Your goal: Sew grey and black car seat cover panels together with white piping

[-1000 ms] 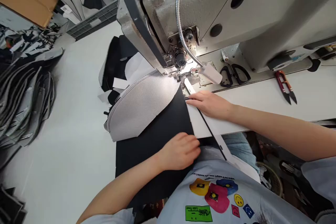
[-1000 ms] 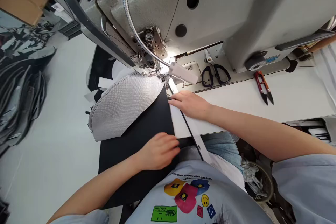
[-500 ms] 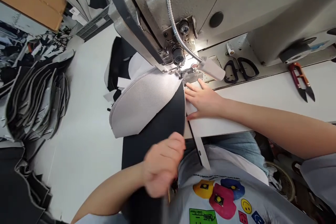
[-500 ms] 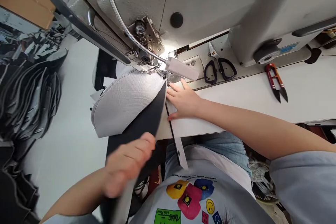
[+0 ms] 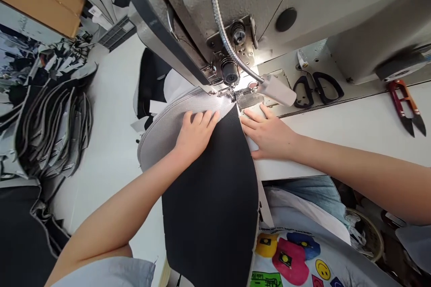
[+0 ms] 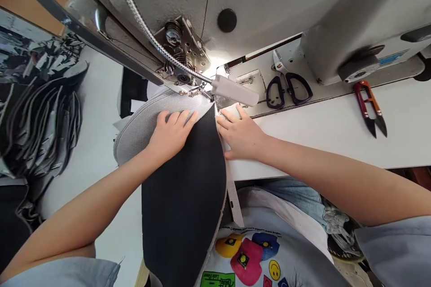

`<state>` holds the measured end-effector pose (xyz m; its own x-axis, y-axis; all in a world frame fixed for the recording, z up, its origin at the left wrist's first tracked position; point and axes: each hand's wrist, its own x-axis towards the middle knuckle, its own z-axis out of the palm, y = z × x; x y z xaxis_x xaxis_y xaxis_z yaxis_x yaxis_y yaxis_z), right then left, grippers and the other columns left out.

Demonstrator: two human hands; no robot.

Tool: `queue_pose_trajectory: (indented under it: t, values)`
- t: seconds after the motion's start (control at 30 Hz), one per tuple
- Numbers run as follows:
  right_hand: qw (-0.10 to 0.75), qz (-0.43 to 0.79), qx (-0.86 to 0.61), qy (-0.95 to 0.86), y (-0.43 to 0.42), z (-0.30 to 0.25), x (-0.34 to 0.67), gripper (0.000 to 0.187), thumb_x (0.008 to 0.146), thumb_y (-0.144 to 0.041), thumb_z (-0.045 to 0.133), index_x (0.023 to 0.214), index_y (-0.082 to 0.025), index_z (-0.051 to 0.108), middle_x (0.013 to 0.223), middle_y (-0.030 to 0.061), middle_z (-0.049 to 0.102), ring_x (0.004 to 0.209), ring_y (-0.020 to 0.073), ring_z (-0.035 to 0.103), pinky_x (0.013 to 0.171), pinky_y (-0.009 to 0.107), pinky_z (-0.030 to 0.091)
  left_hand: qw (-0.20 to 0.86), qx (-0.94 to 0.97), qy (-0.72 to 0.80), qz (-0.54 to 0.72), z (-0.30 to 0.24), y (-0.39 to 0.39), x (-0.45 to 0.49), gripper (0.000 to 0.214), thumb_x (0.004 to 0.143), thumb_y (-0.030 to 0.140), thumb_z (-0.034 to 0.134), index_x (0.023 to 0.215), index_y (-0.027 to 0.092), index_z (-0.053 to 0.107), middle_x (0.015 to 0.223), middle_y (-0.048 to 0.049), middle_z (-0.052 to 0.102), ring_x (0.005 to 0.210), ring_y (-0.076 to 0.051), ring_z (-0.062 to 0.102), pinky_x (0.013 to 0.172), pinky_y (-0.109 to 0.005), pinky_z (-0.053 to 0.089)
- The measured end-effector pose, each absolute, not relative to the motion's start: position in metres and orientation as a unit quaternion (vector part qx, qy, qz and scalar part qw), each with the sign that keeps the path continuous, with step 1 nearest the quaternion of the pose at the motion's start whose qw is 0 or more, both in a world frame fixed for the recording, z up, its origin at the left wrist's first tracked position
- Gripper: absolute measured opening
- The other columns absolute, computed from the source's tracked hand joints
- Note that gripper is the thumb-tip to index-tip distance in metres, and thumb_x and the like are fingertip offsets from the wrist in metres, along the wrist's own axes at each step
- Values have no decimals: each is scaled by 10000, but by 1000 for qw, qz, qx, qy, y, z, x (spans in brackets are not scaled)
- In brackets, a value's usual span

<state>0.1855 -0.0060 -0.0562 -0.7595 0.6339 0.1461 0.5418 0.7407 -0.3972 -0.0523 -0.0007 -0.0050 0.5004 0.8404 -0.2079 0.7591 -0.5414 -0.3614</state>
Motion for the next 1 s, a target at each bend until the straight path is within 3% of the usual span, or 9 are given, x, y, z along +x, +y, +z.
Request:
queue_pose_trajectory:
  t: [0.17, 0.37, 0.47, 0.63, 0.8, 1.0]
  values:
    - [157, 163, -331, -916, -9, -60, 184, 709, 814, -445, 621, 1400, -83, 455, 1442, 193, 468, 1386, 422, 323, 1123, 658, 143, 57, -861, -461, 206, 2, 16, -50, 589, 877, 41, 285, 1431, 168, 440, 1038, -156, 610, 957, -295, 581, 843, -447, 459]
    - [171, 175, -327, -913, -8, -65, 184, 717, 799, -407, 631, 1414, -95, 436, 1455, 179, 458, 1388, 420, 321, 1122, 666, 124, -49, -856, -473, 201, 22, 37, -27, 692, 768, -10, 342, 1398, 243, 475, 1024, -46, 624, 914, -220, 635, 775, -312, 505]
    - [169, 174, -320, -916, -5, -64, 187, 717, 796, -395, 639, 1413, -93, 432, 1456, 177, 455, 1392, 413, 316, 1125, 657, 132, -60, -843, -485, 224, 19, 39, -19, 694, 786, 11, 364, 1447, 218, 415, 1056, -63, 637, 901, -230, 655, 767, -313, 517]
    - [162, 165, -296, -927, 0, -60, 188, 666, 803, -403, 642, 1360, -78, 475, 1380, 185, 522, 1360, 397, 363, 1104, 639, 193, -42, -815, -504, 284, 15, 36, -17, 725, 843, 51, 351, 1526, 276, 256, 1121, -76, 649, 940, -238, 668, 793, -314, 519]
    - [167, 173, -301, -923, 0, -62, 182, 600, 804, -376, 641, 1323, -104, 514, 1326, 174, 570, 1360, 391, 363, 1095, 669, 142, -89, -809, -505, 289, 26, 43, -15, 741, 830, 54, 342, 1523, 305, 269, 1274, -36, 632, 1095, -223, 629, 880, -291, 502]
    - [173, 196, -307, -915, 2, -63, 183, 644, 790, -383, 667, 1353, -120, 500, 1385, 165, 531, 1395, 398, 319, 1113, 662, 121, -136, -803, -517, 265, 32, 47, -11, 747, 816, 66, 355, 1518, 309, 286, 1422, 10, 538, 1204, -218, 577, 959, -279, 471]
